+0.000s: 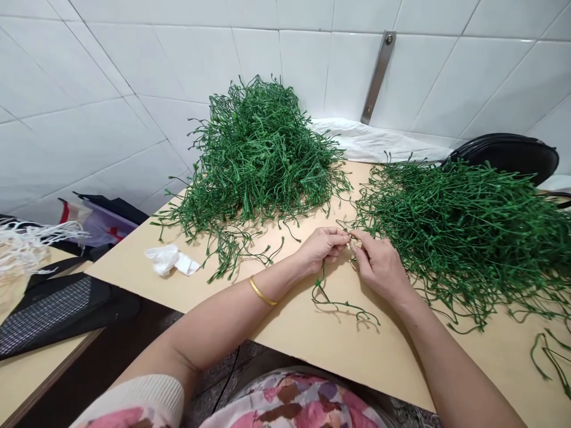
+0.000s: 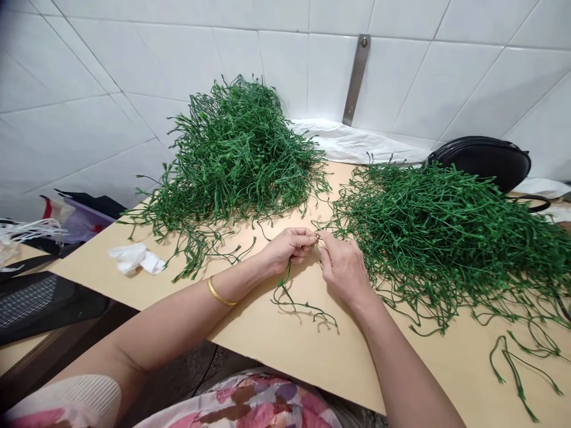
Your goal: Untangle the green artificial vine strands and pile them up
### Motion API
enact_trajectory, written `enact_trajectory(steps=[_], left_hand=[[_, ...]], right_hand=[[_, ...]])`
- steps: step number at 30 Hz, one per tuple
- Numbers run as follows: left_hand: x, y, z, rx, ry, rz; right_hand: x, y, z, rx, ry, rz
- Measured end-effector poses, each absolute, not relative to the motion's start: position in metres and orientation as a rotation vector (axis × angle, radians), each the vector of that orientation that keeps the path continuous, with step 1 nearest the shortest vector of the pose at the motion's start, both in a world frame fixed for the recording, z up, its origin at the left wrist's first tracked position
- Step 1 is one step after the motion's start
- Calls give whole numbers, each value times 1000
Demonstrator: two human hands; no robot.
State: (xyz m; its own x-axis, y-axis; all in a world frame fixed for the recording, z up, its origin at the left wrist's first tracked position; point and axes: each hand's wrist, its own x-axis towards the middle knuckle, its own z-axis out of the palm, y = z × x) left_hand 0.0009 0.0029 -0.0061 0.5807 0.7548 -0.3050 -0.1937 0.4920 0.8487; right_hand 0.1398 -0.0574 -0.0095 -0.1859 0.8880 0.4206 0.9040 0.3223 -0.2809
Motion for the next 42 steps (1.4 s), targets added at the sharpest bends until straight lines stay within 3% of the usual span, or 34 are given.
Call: enact_trajectory(steps=[4, 10, 18, 25, 29, 31, 35, 42], left_hand=[[0, 4, -8, 876, 688, 606], [3, -3, -4, 1030, 781, 735], [-1, -3, 1, 1174, 726, 729], [-8, -5, 4, 959, 405, 485], [-7, -6, 1, 888, 344, 459], [-7, -4, 0, 887, 369, 499], [-8, 5, 0, 873, 501, 659], [-6, 23, -11, 828, 723, 1014]], right_hand=[[137, -57, -9, -1666, -2112, -73], [142, -56, -9, -1652, -2103, 176], [147, -54, -5, -1553, -2228, -159], [146, -64, 8, -1174, -1762, 812], [153, -70, 16, -912, -1363, 1076], [159, -71, 21, -909, -1276, 998], [169, -69, 21, -1302, -1386, 471], [160, -60, -2, -1583, -2036, -130]])
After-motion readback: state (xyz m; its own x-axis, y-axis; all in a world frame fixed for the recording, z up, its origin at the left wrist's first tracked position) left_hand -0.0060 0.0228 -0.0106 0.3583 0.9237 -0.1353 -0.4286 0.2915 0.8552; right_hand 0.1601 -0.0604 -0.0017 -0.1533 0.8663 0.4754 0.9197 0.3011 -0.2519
